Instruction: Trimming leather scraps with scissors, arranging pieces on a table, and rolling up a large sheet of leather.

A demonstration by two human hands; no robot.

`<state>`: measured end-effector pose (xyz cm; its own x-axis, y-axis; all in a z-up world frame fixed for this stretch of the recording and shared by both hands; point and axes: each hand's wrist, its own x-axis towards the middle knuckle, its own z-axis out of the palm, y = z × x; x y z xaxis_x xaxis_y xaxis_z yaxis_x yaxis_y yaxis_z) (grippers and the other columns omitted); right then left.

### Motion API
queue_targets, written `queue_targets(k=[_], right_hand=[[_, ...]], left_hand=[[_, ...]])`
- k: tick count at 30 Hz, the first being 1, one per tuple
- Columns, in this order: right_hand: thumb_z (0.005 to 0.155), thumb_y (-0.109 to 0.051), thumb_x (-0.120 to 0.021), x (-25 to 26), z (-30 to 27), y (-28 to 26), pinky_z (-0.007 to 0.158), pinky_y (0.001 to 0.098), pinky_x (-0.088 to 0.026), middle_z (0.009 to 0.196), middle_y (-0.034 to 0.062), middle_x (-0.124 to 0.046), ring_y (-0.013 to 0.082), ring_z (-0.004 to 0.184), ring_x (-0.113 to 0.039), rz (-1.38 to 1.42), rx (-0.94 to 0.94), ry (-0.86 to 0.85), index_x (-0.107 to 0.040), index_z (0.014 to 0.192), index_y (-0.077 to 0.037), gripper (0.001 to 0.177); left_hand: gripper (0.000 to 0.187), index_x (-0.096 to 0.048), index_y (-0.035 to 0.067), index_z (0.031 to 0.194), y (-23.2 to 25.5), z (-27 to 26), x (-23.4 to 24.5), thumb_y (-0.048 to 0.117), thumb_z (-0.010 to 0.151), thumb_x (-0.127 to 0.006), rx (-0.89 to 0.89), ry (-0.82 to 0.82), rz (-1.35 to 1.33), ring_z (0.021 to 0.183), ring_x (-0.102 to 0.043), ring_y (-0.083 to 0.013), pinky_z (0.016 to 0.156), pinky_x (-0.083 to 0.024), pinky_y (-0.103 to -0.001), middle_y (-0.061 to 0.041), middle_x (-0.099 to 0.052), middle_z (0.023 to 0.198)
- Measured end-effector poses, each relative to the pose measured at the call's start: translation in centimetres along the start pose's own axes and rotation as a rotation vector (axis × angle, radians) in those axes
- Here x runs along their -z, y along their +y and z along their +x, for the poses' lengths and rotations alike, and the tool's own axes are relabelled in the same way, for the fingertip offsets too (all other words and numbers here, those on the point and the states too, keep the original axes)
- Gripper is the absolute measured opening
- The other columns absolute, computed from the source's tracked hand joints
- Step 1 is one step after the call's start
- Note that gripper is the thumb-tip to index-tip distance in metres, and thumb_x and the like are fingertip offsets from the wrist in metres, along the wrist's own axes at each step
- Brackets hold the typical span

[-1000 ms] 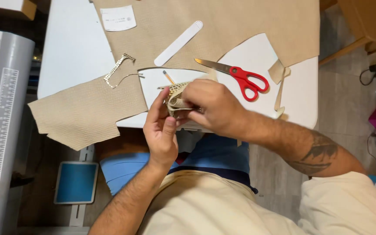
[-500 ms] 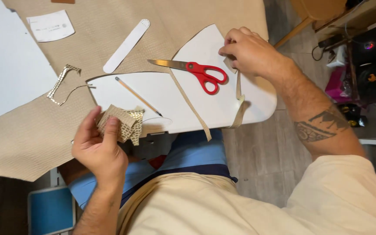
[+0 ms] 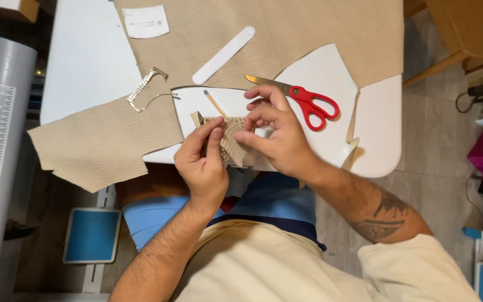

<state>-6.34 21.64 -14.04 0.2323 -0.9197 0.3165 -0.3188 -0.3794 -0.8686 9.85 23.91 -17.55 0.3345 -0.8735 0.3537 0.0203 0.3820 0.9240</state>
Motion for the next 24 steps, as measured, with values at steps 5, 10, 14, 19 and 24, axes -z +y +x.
queue_targets(k=[5,10,14,19,24], right_hand=[[0.086,-0.008,-0.084,-4.9,-3.0,2.2,0.064,0.0211,-0.056,0.106,0.0121,-0.073,0.0103,0.079,-0.067,0.352,-0.279,0.149,-0.067,0.087,0.0,0.019],[0.087,0.003,-0.076,-6.0,-3.1,3.1,0.059,0.0221,-0.06,0.088,0.0081,-0.064,0.0092,0.07,-0.064,0.535,-0.351,0.142,-0.053,0.128,-0.003,0.047],[0.087,0.002,-0.077,-4.7,-2.1,2.9,0.049,0.0153,-0.056,0.087,0.0053,-0.068,0.0023,0.065,-0.063,0.503,-0.383,0.134,-0.061,0.132,-0.001,0.048],[0.086,0.005,-0.078,-3.0,-2.8,5.7,0.057,0.0225,-0.063,0.094,0.0043,-0.064,0.0051,0.076,-0.065,0.49,-0.406,0.223,-0.064,0.128,0.004,0.044],[0.083,0.006,-0.081,-3.3,-2.2,5.8,0.075,0.0264,-0.062,0.099,0.0093,-0.069,0.0127,0.087,-0.068,0.487,-0.373,0.207,-0.068,0.118,0.005,0.037]], left_hand=[[0.032,-0.065,0.001,0.134,0.3,-0.1,1.0,0.011,0.106,-0.052,-0.047,-0.113,0.083,0.093,-0.066,-0.0231,0.089,-0.055,-0.043,-0.016,-0.071,0.103],[0.031,-0.067,0.004,0.13,0.1,0.4,1.4,0.011,0.106,-0.049,-0.204,-0.201,0.292,0.089,-0.063,-0.0308,0.089,-0.049,-0.04,-0.011,-0.065,0.101],[0.035,-0.066,0.002,0.133,0.0,3.2,2.5,0.021,0.11,-0.047,-0.306,-0.294,0.369,0.108,-0.056,-0.0372,0.095,-0.047,-0.046,-0.017,-0.052,0.119],[0.032,-0.071,-0.001,0.124,-5.0,11.7,7.9,0.016,0.096,-0.073,-0.463,-0.351,1.005,0.102,-0.058,-0.0335,0.084,-0.045,-0.046,-0.015,-0.059,0.11],[0.01,-0.08,0.005,0.095,-7.4,14.1,8.9,0.001,0.085,-0.081,-0.418,-0.35,1.22,0.074,-0.065,-0.0214,0.064,-0.056,-0.033,-0.004,-0.061,0.077]])
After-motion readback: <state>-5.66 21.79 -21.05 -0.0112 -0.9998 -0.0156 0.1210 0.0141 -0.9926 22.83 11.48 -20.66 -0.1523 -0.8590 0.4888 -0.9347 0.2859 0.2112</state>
